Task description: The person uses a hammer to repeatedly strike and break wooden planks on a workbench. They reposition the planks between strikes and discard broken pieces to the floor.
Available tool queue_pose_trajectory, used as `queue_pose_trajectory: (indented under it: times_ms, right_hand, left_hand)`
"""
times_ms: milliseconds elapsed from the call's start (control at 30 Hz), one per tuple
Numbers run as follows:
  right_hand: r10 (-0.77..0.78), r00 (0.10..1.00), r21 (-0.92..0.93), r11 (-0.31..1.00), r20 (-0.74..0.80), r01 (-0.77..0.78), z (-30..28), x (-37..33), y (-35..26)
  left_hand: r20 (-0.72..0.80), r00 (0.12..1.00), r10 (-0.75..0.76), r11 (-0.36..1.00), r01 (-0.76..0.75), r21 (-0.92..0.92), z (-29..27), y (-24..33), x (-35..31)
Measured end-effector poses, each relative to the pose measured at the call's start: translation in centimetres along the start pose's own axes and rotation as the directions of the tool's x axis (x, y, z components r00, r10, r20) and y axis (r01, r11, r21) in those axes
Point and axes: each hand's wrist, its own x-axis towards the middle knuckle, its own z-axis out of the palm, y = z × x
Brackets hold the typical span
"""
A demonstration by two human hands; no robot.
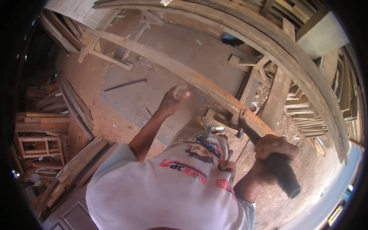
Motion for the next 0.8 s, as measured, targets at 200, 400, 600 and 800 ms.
queue_pose_trajectory:
  times_ms: [200,400,600,800]
  right_hand:
    - [0.04,0.99,-0.028,0.999,-0.132,-0.044,-3.7,1.6,8.8]
    - [-0.059,0.968,-0.155,0.988,-0.243,0.022,-2.0,1.5,8.0]
    - [-0.119,0.966,-0.196,0.978,-0.229,0.074,-1.7,0.4,7.7]
    - [-0.066,0.982,-0.185,0.982,-0.174,0.033,-1.7,1.1,8.0]
  left_hand:
    - [0.097,0.983,0.158,0.987,-0.157,-0.021,2.2,1.2,1.9]
    - [0.22,0.897,0.384,0.916,-0.4,0.031,7.0,1.4,-0.3]
    - [0.255,0.92,0.296,0.936,-0.333,0.114,8.6,2.5,-1.9]
    - [0.25,0.938,0.239,0.935,-0.292,0.201,8.6,3.6,-1.0]
